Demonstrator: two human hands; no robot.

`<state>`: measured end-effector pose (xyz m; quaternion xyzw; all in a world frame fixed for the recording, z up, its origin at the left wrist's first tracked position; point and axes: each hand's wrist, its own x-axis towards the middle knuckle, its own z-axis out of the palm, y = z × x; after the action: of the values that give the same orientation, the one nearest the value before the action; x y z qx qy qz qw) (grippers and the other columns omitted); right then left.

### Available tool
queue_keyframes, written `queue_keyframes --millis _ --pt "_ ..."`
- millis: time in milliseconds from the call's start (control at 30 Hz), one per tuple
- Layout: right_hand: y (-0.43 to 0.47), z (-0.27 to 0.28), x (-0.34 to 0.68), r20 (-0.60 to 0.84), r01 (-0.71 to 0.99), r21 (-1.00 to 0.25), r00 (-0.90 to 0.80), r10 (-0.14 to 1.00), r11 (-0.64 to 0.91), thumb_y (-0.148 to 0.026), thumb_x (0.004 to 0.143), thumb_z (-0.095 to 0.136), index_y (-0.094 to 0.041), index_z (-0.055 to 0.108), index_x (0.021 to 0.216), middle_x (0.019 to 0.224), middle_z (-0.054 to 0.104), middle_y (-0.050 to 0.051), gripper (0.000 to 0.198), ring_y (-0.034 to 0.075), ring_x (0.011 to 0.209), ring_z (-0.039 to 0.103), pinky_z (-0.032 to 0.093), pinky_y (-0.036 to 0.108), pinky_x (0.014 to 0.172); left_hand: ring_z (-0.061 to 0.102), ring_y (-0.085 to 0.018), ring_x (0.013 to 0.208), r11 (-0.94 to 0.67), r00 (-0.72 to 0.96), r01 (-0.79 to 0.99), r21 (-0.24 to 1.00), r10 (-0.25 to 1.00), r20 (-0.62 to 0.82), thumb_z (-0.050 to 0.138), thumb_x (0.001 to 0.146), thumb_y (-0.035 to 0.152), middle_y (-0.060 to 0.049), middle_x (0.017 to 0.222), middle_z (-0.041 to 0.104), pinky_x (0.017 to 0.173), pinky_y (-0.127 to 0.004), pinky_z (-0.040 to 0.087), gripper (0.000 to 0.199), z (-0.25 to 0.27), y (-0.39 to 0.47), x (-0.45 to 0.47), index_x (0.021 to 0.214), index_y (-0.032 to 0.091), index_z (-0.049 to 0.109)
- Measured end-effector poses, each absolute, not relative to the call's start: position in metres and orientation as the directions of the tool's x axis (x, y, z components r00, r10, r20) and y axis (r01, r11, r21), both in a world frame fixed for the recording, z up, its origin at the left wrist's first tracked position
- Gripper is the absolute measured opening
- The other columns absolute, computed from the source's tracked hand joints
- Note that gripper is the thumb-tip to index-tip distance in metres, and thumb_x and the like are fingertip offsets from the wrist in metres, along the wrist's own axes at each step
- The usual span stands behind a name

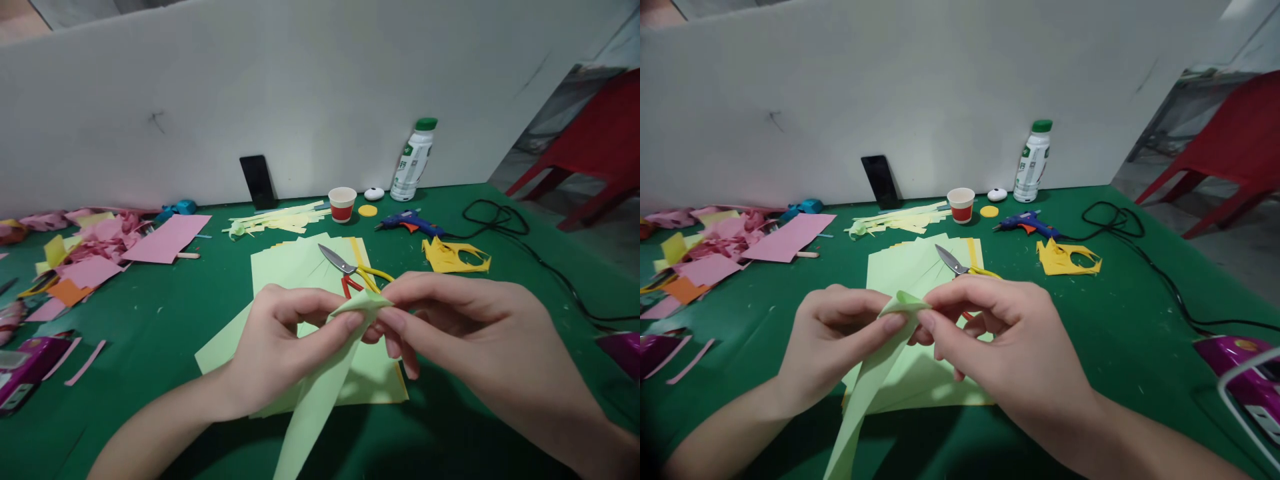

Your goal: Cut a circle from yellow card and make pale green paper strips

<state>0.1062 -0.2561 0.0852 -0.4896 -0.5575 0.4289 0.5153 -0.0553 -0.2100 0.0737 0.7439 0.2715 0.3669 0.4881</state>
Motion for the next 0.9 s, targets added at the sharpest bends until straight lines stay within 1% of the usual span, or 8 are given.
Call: queue_keyframes --millis 200,433,533,600,667,767,833,900 --pt "-0.257 0.085 0.107 0.132 0.113 -0.985 0.005 0.991 0.131 -0.018 0.071 0.062 -0.020 0.066 0.066 0.057 0.064 -0.003 0.006 0.006 0.042 0.054 0.047 0.010 0.037 0.065 -0.005 0.063 -0.362 0.591 0.015 0.932 0.755 0.284 0.057 0.079 0.011 0.006 0.072 0.072 0.054 -0.006 0.047 0.019 0.075 -0.210 -0.055 0.080 0.023 0.072" --pt "-0.254 0.086 0.103 0.145 0.113 -0.983 0.025 0.989 0.141 -0.018 0.069 0.063 -0.019 0.065 0.062 0.054 0.063 -0.002 0.007 0.006 0.041 0.053 0.045 0.012 0.037 0.064 -0.007 0.059 -0.327 0.598 0.022 0.945 0.762 0.250 0.057 0.079 0.012 0.003 0.071 0.072 0.054 -0.010 0.048 0.016 0.077 -0.210 -0.055 0.079 0.019 0.072" --pt "-0.255 0.085 0.104 0.104 0.075 -0.992 0.057 0.993 0.100 -0.020 0.067 0.066 -0.019 0.064 0.058 0.051 0.061 -0.003 0.009 0.005 0.039 0.050 0.043 0.013 0.037 0.065 -0.009 0.062 -0.253 0.620 0.004 0.967 0.760 0.196 0.057 0.080 0.015 0.000 0.074 0.073 0.057 -0.013 0.050 0.016 0.079 -0.210 -0.054 0.080 0.019 0.072" --pt "-0.255 0.084 0.107 0.034 0.026 -0.999 0.025 0.999 0.034 -0.021 0.066 0.068 -0.019 0.062 0.058 0.052 0.062 -0.003 0.010 0.005 0.040 0.049 0.043 0.014 0.038 0.066 -0.011 0.064 -0.179 0.634 -0.005 0.984 0.760 0.142 0.057 0.081 0.018 -0.001 0.075 0.073 0.059 -0.016 0.052 0.016 0.079 -0.209 -0.053 0.080 0.019 0.072" --pt "-0.251 0.080 0.112 -0.002 -0.006 -1.000 -0.033 0.999 -0.002 -0.021 0.068 0.068 -0.018 0.061 0.060 0.055 0.063 -0.002 0.011 0.006 0.041 0.049 0.043 0.016 0.040 0.066 -0.013 0.065 -0.119 0.635 0.006 0.993 0.767 0.088 0.057 0.081 0.023 -0.002 0.074 0.072 0.061 -0.019 0.052 0.016 0.077 -0.206 -0.053 0.077 0.018 0.072" --pt "-0.240 0.074 0.119 -0.017 -0.049 -0.999 -0.052 0.998 -0.020 -0.021 0.069 0.067 -0.017 0.057 0.057 0.050 0.056 -0.004 0.016 0.006 0.041 0.047 0.042 0.017 0.041 0.066 -0.017 0.067 -0.076 0.619 0.084 0.994 0.785 0.008 0.059 0.079 0.031 -0.004 0.072 0.071 0.062 -0.024 0.052 0.021 0.073 -0.198 -0.052 0.074 0.015 0.071" --pt "-0.232 0.071 0.121 -0.054 -0.090 -0.994 -0.045 0.998 -0.058 -0.022 0.069 0.067 -0.017 0.055 0.055 0.045 0.051 -0.006 0.019 0.005 0.040 0.045 0.039 0.016 0.039 0.066 -0.019 0.070 -0.057 0.609 0.136 0.989 0.792 -0.039 0.060 0.077 0.034 -0.006 0.071 0.071 0.062 -0.027 0.052 0.023 0.070 -0.192 -0.052 0.074 0.014 0.070" --pt "-0.226 0.068 0.123 -0.093 -0.123 -0.987 -0.051 0.994 -0.098 -0.022 0.069 0.066 -0.017 0.054 0.054 0.043 0.048 -0.006 0.020 0.005 0.040 0.044 0.035 0.015 0.037 0.066 -0.020 0.072 -0.031 0.616 0.150 0.988 0.785 -0.069 0.059 0.078 0.035 -0.006 0.071 0.070 0.064 -0.028 0.051 0.025 0.067 -0.187 -0.051 0.073 0.013 0.069"
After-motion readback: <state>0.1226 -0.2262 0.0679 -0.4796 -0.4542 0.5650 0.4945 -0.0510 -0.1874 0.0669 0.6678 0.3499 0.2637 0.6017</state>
